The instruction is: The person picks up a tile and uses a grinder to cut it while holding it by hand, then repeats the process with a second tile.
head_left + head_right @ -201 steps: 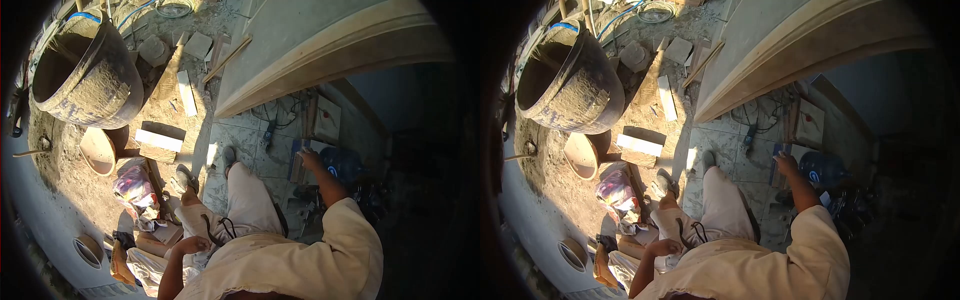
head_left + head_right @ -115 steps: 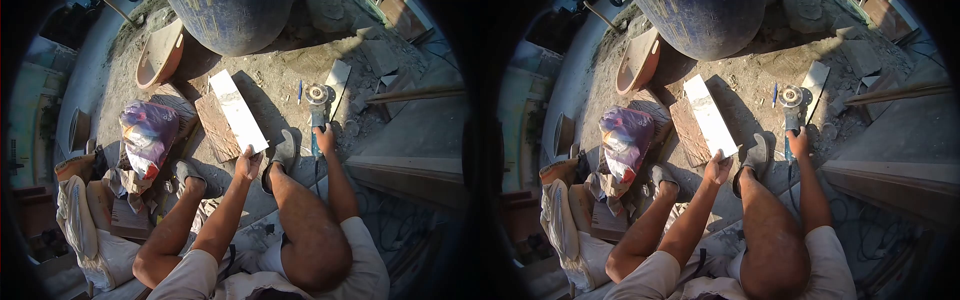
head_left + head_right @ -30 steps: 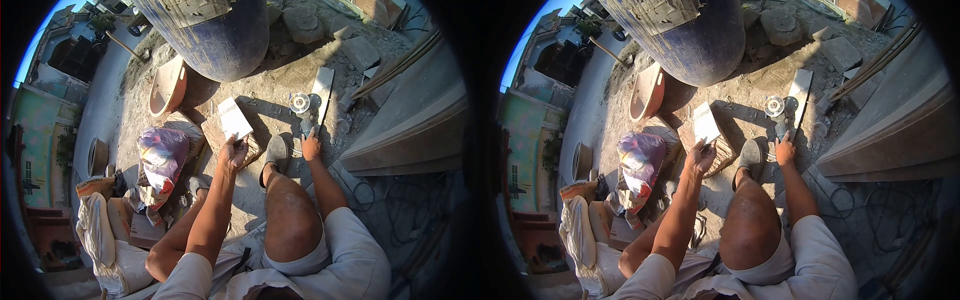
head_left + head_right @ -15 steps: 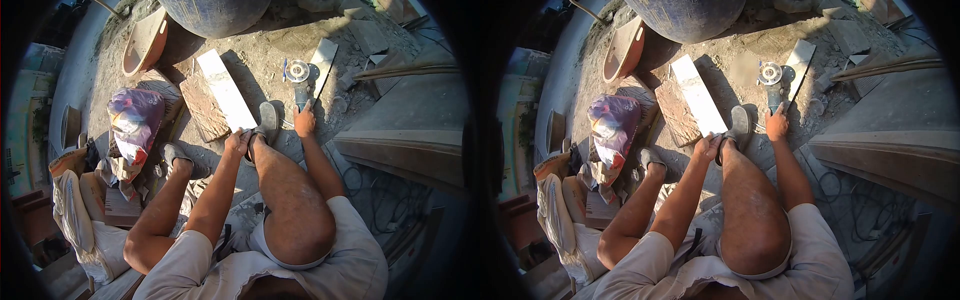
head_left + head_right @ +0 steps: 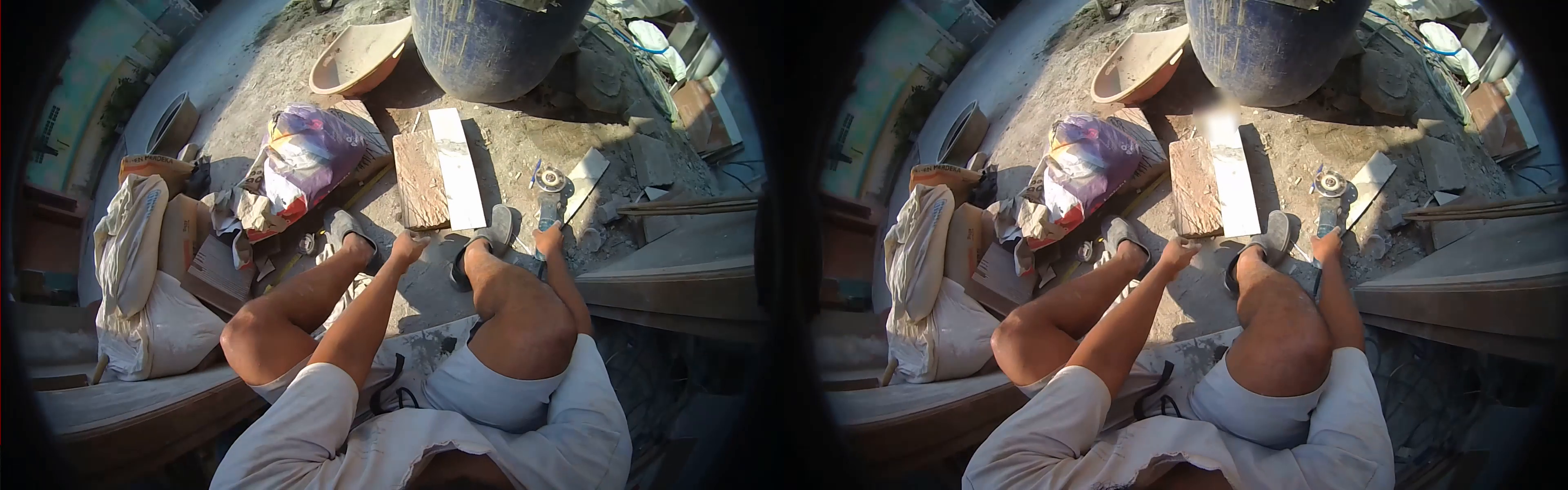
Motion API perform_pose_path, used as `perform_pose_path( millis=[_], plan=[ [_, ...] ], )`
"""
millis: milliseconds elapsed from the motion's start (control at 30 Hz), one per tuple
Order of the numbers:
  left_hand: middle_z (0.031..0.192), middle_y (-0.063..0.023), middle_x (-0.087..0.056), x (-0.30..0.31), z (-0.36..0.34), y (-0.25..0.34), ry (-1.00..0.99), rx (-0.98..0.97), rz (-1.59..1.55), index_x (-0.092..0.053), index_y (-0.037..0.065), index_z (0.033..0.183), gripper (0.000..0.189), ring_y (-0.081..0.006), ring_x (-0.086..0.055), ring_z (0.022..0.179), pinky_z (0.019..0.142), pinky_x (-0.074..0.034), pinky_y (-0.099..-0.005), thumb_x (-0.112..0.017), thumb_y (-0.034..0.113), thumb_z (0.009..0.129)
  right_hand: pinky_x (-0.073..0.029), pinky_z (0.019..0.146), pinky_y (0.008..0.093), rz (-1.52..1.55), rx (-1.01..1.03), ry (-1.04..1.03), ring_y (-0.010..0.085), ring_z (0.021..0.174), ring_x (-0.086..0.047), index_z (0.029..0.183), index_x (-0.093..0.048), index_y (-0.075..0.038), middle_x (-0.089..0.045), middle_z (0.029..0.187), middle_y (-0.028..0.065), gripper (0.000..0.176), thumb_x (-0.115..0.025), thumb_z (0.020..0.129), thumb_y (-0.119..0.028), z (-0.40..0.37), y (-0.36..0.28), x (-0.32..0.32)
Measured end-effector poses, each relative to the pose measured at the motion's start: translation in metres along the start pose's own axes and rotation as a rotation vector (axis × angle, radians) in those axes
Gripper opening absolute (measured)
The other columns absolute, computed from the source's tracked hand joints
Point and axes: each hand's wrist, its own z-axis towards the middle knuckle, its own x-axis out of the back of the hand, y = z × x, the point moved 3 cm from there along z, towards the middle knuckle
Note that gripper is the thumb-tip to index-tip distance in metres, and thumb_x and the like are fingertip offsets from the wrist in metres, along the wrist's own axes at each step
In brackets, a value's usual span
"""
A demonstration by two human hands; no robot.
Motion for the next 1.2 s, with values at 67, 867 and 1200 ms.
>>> perform_pose_path(
  millis=[67, 867, 1200],
  plan=[
    [0.11, -0.0268, -0.065, 0.054, -0.025, 0.019, 0.135, -0.034, 0.161, -0.062, -0.007, 0.113, 0.057, -0.0358, -0.062, 0.108, 0.093, -0.048, -0.0377, -0.072, 0.039, 0.08, -0.044, 0.099, 0.0453, 0.02, 0.126, 0.053, 0.0448, 0.117, -0.054, 0.135, -0.034, 0.014, -0.054, 0.124, 0.0352, 0.086, -0.074, 0.074, -0.03, 0.014, 0.016, -0.017],
    [0.155, -0.0269, -0.013, -0.024, 0.099, 0.148, -0.301, -1.132, 0.845, -0.037, 0.006, 0.144, 0.105, -0.0458, -0.008, 0.144, 0.113, -0.009, -0.0663, -0.075, 0.058, 0.062, -0.016, 0.118, 0.0416, -0.117, -0.062, -0.129, 0.0393, 0.143, -0.02, 0.144, -0.017, 0.014, -0.023, 0.15, 0.0326, 0.087, -0.065, 0.088, -0.031, -0.041, 0.06, -0.043],
    [0.159, -0.0175, -0.01, -0.066, 0.057, 0.13, -0.563, -0.978, 0.763, -0.036, 0.024, 0.147, 0.093, -0.0387, -0.004, 0.147, 0.106, -0.012, -0.0758, -0.077, 0.041, 0.065, -0.024, 0.116, 0.042, -0.035, -0.087, -0.063, 0.0407, 0.138, -0.031, 0.144, -0.022, 0.009, -0.031, 0.147, 0.0307, 0.087, -0.071, 0.078, -0.021, -0.067, -0.012, -0.024]
  ],
)
